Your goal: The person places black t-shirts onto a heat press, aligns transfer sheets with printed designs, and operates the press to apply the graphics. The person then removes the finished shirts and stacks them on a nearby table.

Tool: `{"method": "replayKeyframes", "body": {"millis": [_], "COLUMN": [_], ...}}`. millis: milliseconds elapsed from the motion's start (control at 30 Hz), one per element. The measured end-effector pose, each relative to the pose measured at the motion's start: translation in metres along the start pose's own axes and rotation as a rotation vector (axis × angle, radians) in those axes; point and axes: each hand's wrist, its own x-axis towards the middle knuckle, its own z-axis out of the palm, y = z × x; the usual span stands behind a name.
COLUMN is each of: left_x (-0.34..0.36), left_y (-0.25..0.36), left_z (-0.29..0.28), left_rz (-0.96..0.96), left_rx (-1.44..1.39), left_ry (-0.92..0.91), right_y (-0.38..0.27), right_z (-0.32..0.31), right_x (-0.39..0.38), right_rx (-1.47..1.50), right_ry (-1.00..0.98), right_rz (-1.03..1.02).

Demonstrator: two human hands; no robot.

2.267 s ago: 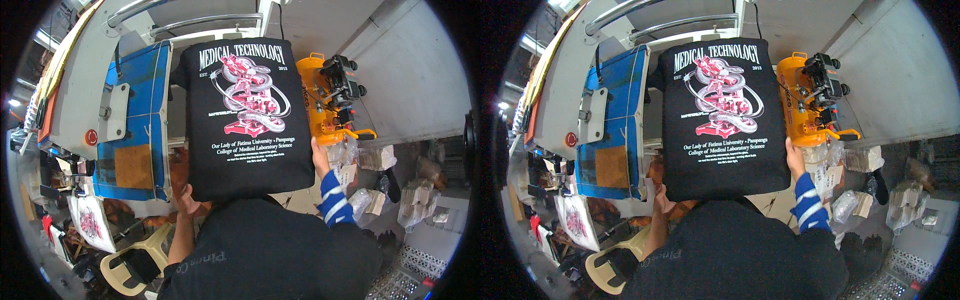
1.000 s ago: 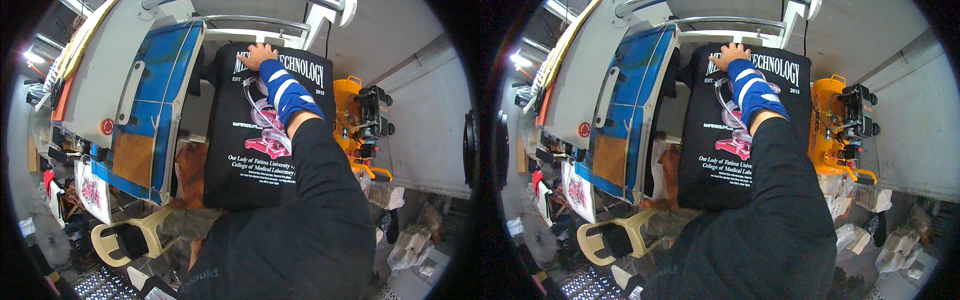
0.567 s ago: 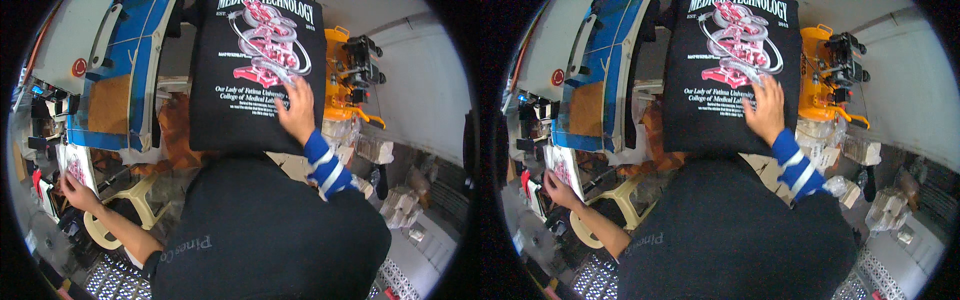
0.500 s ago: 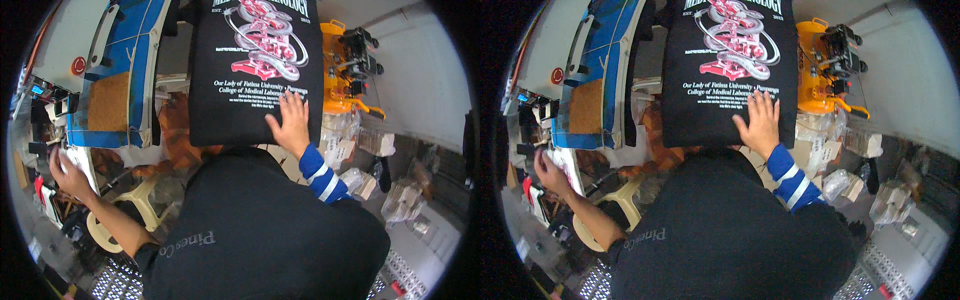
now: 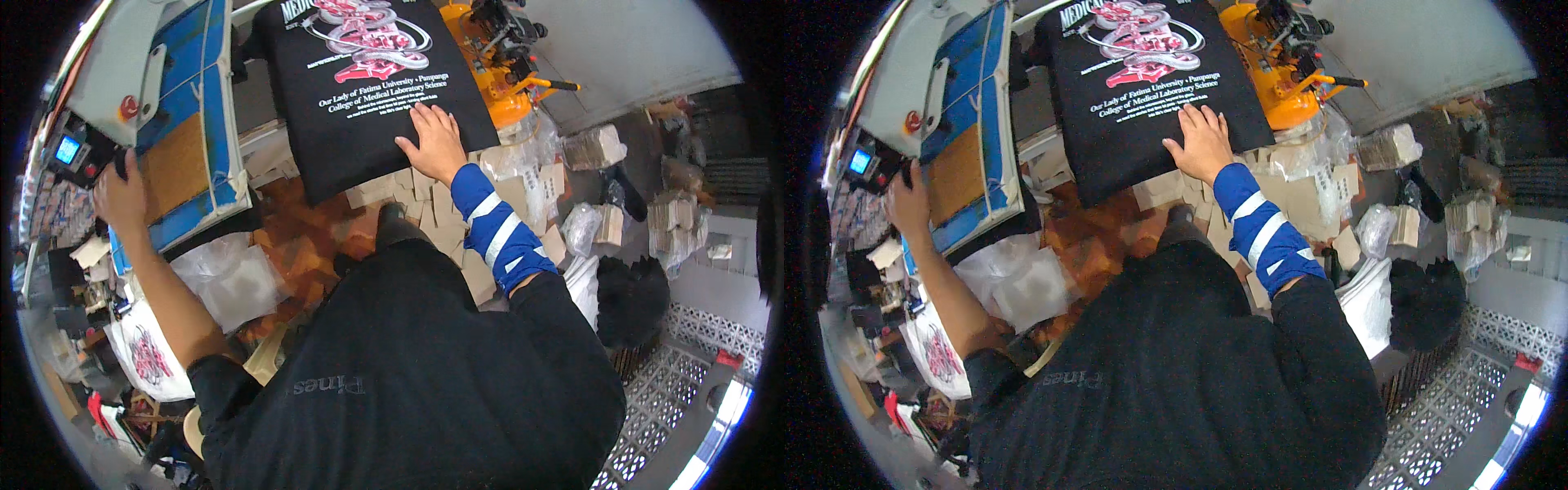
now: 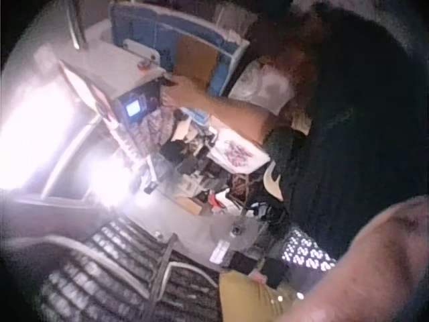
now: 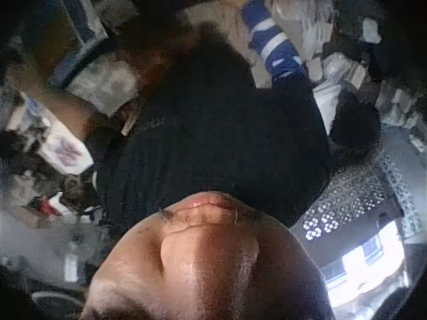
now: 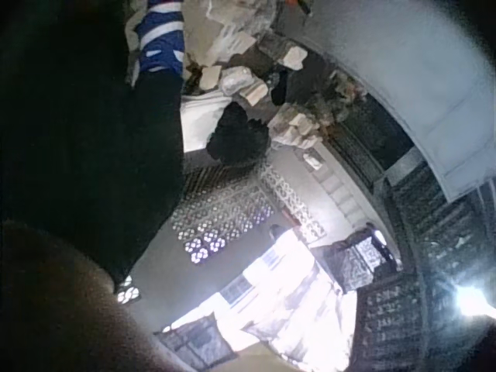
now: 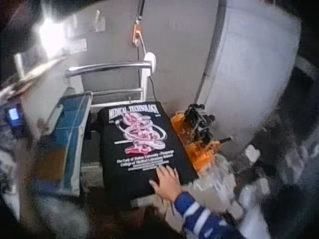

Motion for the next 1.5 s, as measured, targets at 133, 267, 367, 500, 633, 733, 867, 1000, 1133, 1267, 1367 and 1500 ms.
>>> {"method": "replayKeyframes", "body": {"millis": [133,267,367,500,633,733,867,1000,1133,1267,1367,1500], "left_x": [0.003,0.009,0.01,0.0,-0.019,-0.038,-0.06,-0.102,-0.191,-0.356,-0.452,-0.565], "left_y": [0.0,0.026,0.043,0.08,0.127,0.179,0.208,0.133,-0.026,-0.171,-0.223,-0.229], "left_z": [-0.011,-0.029,-0.047,-0.072,-0.103,-0.103,-0.13,-0.111,-0.063,-0.002,0.017,0.049], "left_rz": [-0.054,-0.113,-0.109,-0.081,-0.12,-0.111,0.167,0.281,-0.016,-0.448,-0.671,-0.895], "left_rx": [0.042,0.046,0.025,0.02,-0.161,-0.337,-0.852,-0.909,-0.919,-0.631,-0.537,-0.558], "left_ry": [-0.125,-0.231,-0.205,-0.104,-0.128,0.165,0.14,0.222,0.076,-0.358,-0.751,-1.231], "right_y": [0.01,0.011,0.01,0.001,-0.025,-0.065,-0.095,-0.165,-0.191,-0.178,-0.049,-0.036], "right_z": [-0.006,-0.022,-0.015,-0.032,-0.054,-0.085,-0.105,-0.115,-0.109,-0.103,-0.083,-0.085], "right_x": [0.001,-0.001,-0.01,-0.02,0.003,0.027,0.073,0.126,0.143,0.152,0.209,0.272], "right_rx": [0.034,0.065,0.123,0.327,0.474,0.579,0.65,0.619,0.691,0.532,0.246,0.002], "right_ry": [-0.124,-0.088,0.059,0.184,0.267,0.24,0.329,0.43,0.58,0.973,1.113,1.175], "right_rz": [-0.1,-0.07,-0.128,-0.185,-0.312,-0.357,-0.431,-0.382,-0.305,0.082,0.047,-0.093]}}
